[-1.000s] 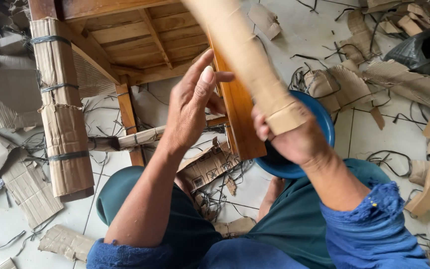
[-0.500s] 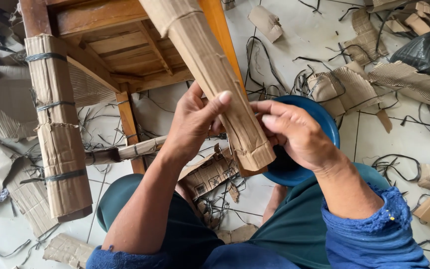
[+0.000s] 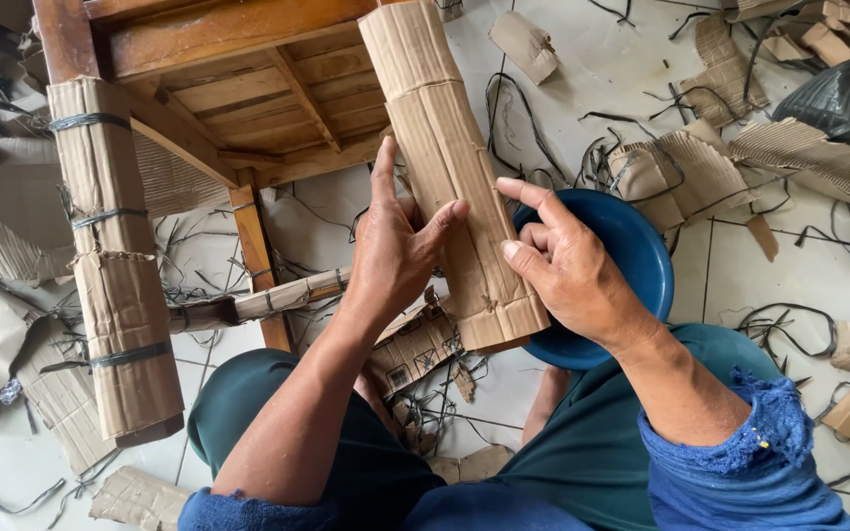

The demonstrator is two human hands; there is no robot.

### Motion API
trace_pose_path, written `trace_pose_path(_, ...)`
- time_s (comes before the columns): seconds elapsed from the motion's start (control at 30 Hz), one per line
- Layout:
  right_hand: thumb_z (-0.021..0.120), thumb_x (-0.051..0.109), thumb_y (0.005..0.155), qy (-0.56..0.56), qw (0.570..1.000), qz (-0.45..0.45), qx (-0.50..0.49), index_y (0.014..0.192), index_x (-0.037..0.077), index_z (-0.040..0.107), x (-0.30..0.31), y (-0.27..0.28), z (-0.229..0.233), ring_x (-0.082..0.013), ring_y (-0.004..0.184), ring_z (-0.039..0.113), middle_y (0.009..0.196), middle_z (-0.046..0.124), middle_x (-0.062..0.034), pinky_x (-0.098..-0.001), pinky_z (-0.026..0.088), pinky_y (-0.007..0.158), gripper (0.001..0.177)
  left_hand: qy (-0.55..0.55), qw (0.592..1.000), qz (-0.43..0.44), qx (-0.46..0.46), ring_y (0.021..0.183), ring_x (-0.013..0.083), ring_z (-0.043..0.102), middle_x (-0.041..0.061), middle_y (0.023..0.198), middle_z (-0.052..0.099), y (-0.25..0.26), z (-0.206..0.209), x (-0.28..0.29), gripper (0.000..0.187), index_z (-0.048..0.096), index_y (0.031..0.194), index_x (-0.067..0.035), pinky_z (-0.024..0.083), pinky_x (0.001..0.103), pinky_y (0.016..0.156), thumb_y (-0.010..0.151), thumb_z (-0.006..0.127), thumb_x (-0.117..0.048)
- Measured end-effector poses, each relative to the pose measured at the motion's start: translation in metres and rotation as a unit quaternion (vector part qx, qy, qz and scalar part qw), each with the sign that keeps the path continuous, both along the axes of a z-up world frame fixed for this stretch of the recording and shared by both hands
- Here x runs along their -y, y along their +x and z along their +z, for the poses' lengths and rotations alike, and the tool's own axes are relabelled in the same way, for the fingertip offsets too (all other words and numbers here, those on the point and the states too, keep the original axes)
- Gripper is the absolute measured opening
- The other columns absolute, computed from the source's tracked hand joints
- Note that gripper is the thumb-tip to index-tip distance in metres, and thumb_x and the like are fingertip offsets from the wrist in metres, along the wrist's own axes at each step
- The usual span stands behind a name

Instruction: The person wraps the legs of a wooden chair with cardboard and secures it by winding plastic strips around the cardboard by hand.

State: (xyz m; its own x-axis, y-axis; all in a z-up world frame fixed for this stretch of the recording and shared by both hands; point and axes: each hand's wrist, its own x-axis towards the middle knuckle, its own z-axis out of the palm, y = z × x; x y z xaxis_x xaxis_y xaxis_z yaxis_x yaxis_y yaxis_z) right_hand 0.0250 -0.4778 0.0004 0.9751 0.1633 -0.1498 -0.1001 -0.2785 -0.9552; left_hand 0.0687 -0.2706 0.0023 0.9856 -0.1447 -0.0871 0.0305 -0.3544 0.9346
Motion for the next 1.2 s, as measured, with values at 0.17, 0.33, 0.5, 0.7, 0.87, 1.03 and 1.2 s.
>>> trace_pose_path(0.17,0.055,0.013,0.101,-0.090,0.996,0.019,0.016,0.158,0.016,0.043,0.000,-0.001,-0.006,-0.0138,0.053,0.052,0.064,0.057,-0.0046,-0.0263,0.046,0.051,0.058,0.101,0.995,-0.011,0.009,0.098,0.0524,0.072,0.032,0.106,0.073,-0.010,0.005,0.009,0.083,0.015,0.161,-0.003,0.054,0.064,0.086,0.102,0.052,-0.047)
trace_pose_path(0.33,0.056,0.022,0.101,-0.186,0.978,0.014,0.089,0.158,0.022,0.046,-0.001,-0.008,-0.014,-0.0244,0.069,0.066,0.083,0.070,-0.0091,-0.0398,0.057,0.066,0.058,0.175,0.969,0.025,0.175,0.133,0.0548,0.052,0.025,0.160,0.034,-0.010,-0.040,0.015,0.060,0.024,0.165,-0.024,0.049,0.061,0.101,0.110,0.038,-0.046)
trace_pose_path(0.5,0.048,0.025,0.107,-0.240,0.948,0.029,0.205,0.155,0.016,0.049,-0.011,-0.007,-0.004,-0.0430,0.108,0.069,0.125,0.070,-0.0214,-0.0542,0.057,0.086,0.050,0.275,0.906,0.006,0.323,0.149,0.0426,0.039,0.017,0.159,0.041,-0.005,-0.055,0.012,0.046,0.051,0.154,-0.023,0.034,0.055,0.119,0.110,0.045,-0.036)
trace_pose_path(0.7,0.043,0.033,0.109,-0.256,0.945,0.050,0.195,0.150,0.014,0.051,-0.004,-0.009,-0.018,-0.0430,0.111,0.068,0.119,0.071,-0.0200,-0.0553,0.057,0.085,0.045,0.257,0.874,-0.108,0.398,0.156,0.0383,0.024,0.011,0.164,0.038,-0.008,-0.045,0.012,0.054,0.057,0.151,-0.028,0.012,0.055,0.127,0.107,0.044,-0.055)
trace_pose_path(0.87,0.037,0.033,0.111,-0.225,0.958,0.055,0.170,0.148,0.012,0.048,0.000,-0.013,-0.026,-0.0432,0.112,0.068,0.116,0.071,-0.0193,-0.0570,0.057,0.087,0.045,0.224,0.891,-0.156,0.364,0.156,0.0343,0.026,0.004,0.161,0.046,-0.008,-0.052,0.013,0.056,0.054,0.152,-0.030,0.008,0.056,0.127,0.105,0.043,-0.058)
trace_pose_path(1.03,0.030,0.034,0.112,-0.180,0.969,0.051,0.163,0.151,0.011,0.043,-0.003,-0.017,-0.026,-0.0448,0.111,0.068,0.110,0.071,-0.0220,-0.0593,0.056,0.090,0.048,0.224,0.896,-0.155,0.352,0.154,0.0333,0.028,0.003,0.156,0.050,-0.009,-0.042,0.015,0.053,0.057,0.148,-0.030,0.005,0.058,0.125,0.105,0.045,-0.058)
trace_pose_path(1.2,0.035,0.038,0.112,-0.112,0.985,0.009,0.134,0.149,0.014,0.050,-0.008,-0.016,-0.026,-0.0397,0.110,0.070,0.109,0.072,-0.0209,-0.0555,0.057,0.091,0.046,0.246,0.895,-0.160,0.337,0.155,0.0332,0.025,0.005,0.158,0.047,-0.012,-0.039,0.017,0.052,0.056,0.149,-0.029,-0.002,0.062,0.123,0.108,0.036,-0.055)
